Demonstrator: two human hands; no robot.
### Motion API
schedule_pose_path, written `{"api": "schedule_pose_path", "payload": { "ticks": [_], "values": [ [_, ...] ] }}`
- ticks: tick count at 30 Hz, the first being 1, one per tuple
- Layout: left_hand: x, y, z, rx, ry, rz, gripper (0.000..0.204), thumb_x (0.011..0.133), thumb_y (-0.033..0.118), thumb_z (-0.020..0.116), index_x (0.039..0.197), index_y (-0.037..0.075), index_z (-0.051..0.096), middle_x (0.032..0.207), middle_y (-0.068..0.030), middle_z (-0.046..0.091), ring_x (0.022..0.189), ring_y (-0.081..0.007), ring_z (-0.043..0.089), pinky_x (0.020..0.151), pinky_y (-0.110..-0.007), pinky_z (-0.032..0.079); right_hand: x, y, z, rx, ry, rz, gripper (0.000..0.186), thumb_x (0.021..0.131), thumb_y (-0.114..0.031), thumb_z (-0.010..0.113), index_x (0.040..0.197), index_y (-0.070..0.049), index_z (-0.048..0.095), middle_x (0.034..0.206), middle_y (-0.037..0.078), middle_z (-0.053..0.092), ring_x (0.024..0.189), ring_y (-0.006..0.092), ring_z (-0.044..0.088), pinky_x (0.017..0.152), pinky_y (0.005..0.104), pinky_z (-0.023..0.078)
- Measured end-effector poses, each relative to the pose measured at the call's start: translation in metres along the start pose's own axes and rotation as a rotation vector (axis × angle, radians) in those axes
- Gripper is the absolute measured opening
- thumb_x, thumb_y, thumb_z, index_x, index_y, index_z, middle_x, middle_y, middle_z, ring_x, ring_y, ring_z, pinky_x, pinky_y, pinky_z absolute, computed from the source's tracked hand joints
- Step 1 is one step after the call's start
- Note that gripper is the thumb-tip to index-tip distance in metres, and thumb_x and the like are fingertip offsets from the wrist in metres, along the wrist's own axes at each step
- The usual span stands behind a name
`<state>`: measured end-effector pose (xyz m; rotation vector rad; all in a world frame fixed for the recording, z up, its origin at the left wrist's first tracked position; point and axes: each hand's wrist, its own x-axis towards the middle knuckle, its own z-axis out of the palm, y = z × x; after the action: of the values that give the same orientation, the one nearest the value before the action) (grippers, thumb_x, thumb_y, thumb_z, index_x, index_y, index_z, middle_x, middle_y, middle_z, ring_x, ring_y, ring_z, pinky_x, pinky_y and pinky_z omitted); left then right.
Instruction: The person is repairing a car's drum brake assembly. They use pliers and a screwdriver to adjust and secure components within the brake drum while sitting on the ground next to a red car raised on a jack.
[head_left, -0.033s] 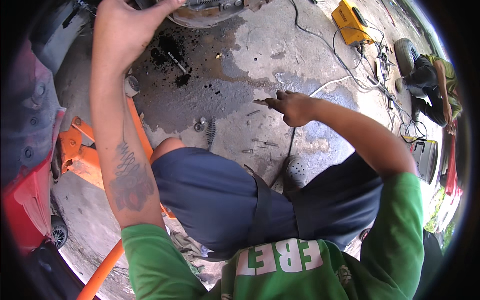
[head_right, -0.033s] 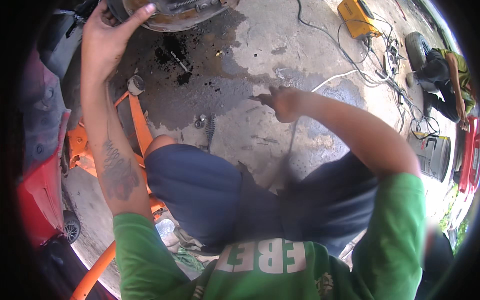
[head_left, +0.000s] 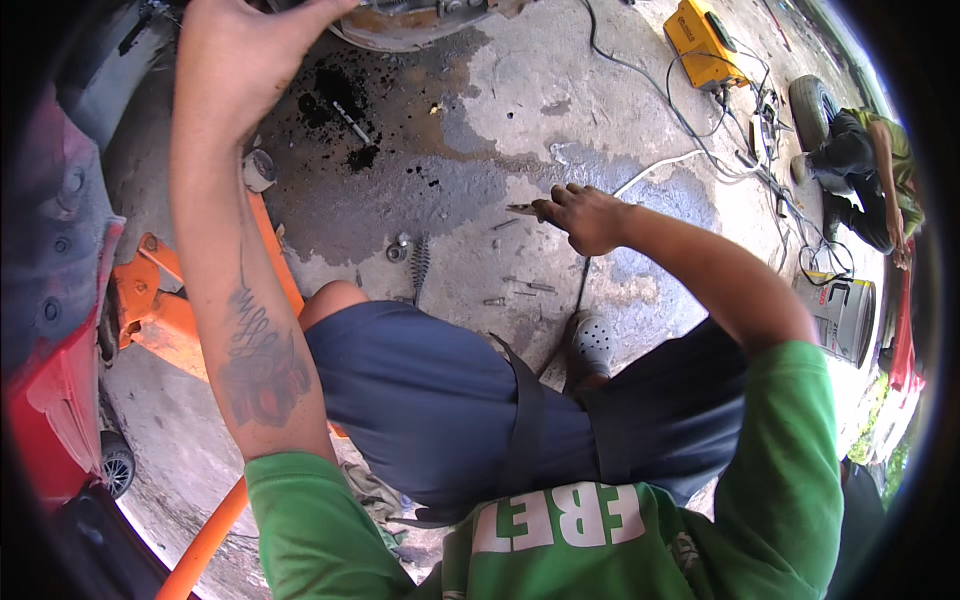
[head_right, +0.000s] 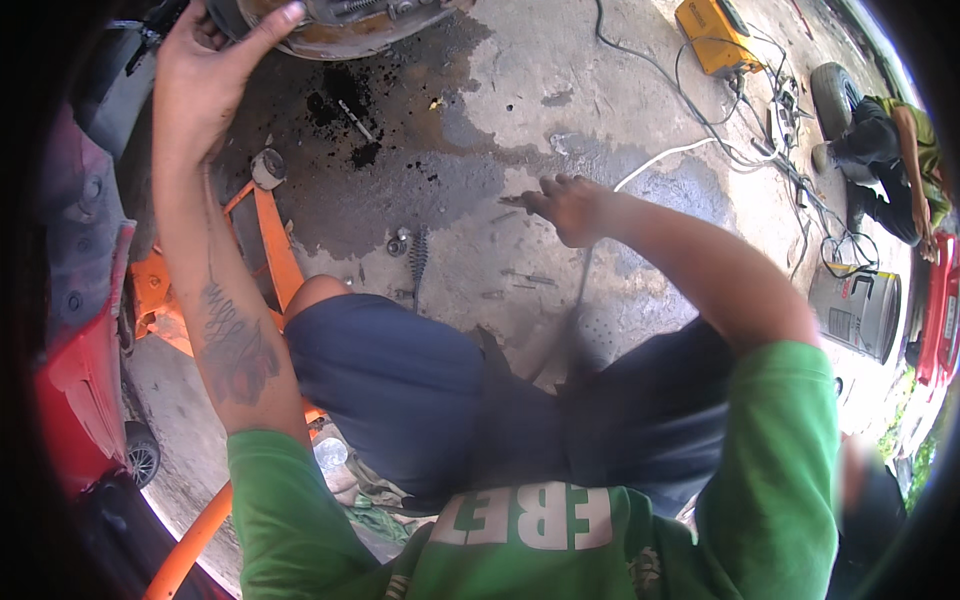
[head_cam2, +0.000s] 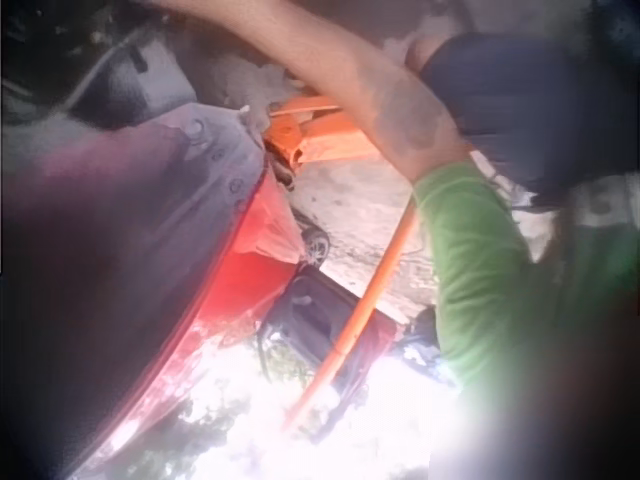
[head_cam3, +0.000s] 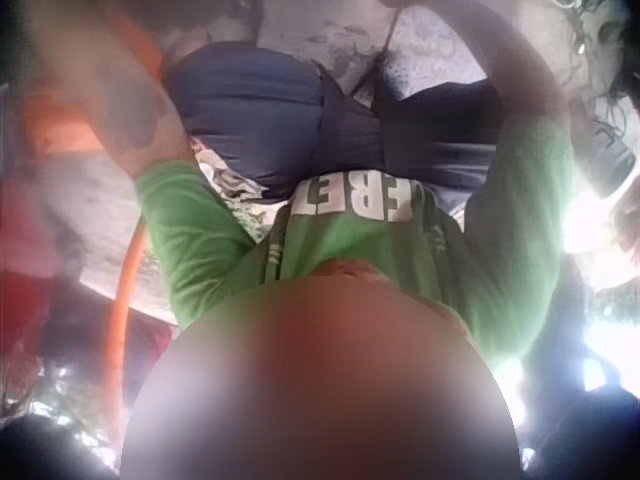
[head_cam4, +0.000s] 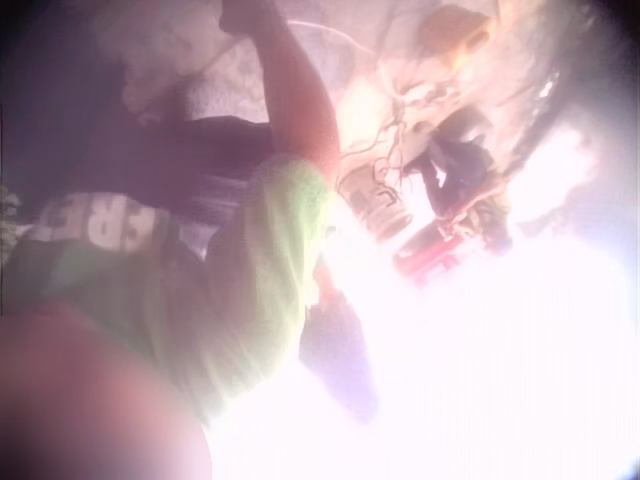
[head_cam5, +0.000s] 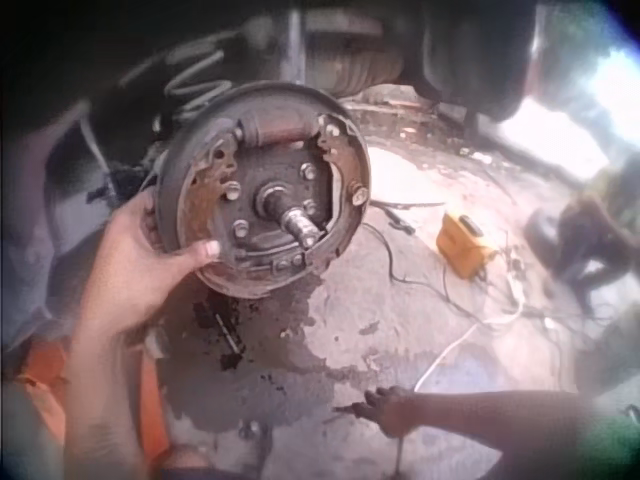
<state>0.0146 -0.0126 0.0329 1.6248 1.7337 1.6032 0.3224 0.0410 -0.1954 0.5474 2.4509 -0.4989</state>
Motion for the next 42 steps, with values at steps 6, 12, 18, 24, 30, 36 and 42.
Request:
{"api": "schedule_pose_path", "payload": {
  "ticks": [6,12,18,24,30,36,42],
  "values": [
    [-0.007,-0.012,0.008,-0.112,-0.038,0.125,0.053,0.083,0.003,0.082,0.129,-0.009,0.058,0.119,-0.0164,0.071,0.106,-0.0225,0.069,0.097,-0.036,0.055,0.023,0.022,0.152,0.095,0.293,0.029,0.042,0.089,-0.008,0.056,0.131,-0.007,0.053,0.12,0.014,0.056,0.113,0.0333,0.055,0.096,0.0457,0.046],
    [-0.004,-0.007,0.002,-0.176,-0.152,0.146,0.052,0.084,0.003,0.081,0.129,-0.008,0.058,0.119,-0.0165,0.071,0.107,-0.0225,0.069,0.097,-0.036,0.055,0.039,0.015,0.155,0.358,0.349,0.213,0.042,0.091,-0.041,0.07,0.107,-0.003,0.065,0.095,0.019,0.07,0.094,0.0402,0.067,0.084,0.0501,0.053],
    [-0.003,-0.019,0.0,-0.066,-0.05,0.109,0.054,0.083,0.004,0.082,0.13,-0.008,0.058,0.119,-0.0163,0.071,0.106,-0.0224,0.069,0.098,-0.036,0.055,0.08,-0.011,0.163,0.49,0.405,0.438,0.038,0.087,-0.034,0.073,0.113,-0.007,0.072,0.107,0.018,0.072,0.099,0.0382,0.069,0.086,0.0469,0.055],
    [-0.003,-0.017,0.004,-0.114,-0.046,0.124,0.055,0.082,0.006,0.084,0.129,-0.008,0.059,0.117,-0.0161,0.072,0.105,-0.0219,0.069,0.096,-0.036,0.056,0.084,-0.004,0.161,0.401,0.232,0.486,0.021,0.085,-0.028,0.071,0.099,-0.012,0.076,0.102,0.016,0.074,0.096,0.0369,0.071,0.083,0.0469,0.057],
    [0.001,-0.018,-0.001,-0.115,-0.078,0.105,0.056,0.081,0.006,0.085,0.129,-0.007,0.059,0.116,-0.0161,0.072,0.104,-0.022,0.069,0.095,-0.036,0.056,0.072,0.002,0.16,0.399,0.338,0.319,0.039,0.084,-0.02,0.071,0.123,-0.019,0.071,0.115,0.013,0.071,0.103,0.0355,0.069,0.087,0.0461,0.056],
    [0.002,-0.019,0.0,-0.081,-0.094,0.156,0.054,0.081,0.005,0.084,0.128,-0.007,0.059,0.116,-0.016,0.072,0.106,-0.0223,0.069,0.096,-0.036,0.056,0.092,0.005,0.173,0.291,0.299,0.191,0.049,0.083,-0.016,0.069,0.132,-0.021,0.067,0.11,0.014,0.071,0.102,0.0369,0.069,0.088,0.0461,0.056],
    [-0.002,0.001,0.0,-0.046,-0.068,0.042,0.055,0.081,0.002,0.083,0.129,-0.008,0.057,0.118,-0.0167,0.07,0.108,-0.0227,0.069,0.098,-0.036,0.055,0.094,0.009,0.177,0.181,0.133,0.331,0.039,0.079,-0.021,0.071,0.117,-0.018,0.075,0.1,0.017,0.072,0.1,0.0366,0.07,0.086,0.0462,0.058]
  ]
}}
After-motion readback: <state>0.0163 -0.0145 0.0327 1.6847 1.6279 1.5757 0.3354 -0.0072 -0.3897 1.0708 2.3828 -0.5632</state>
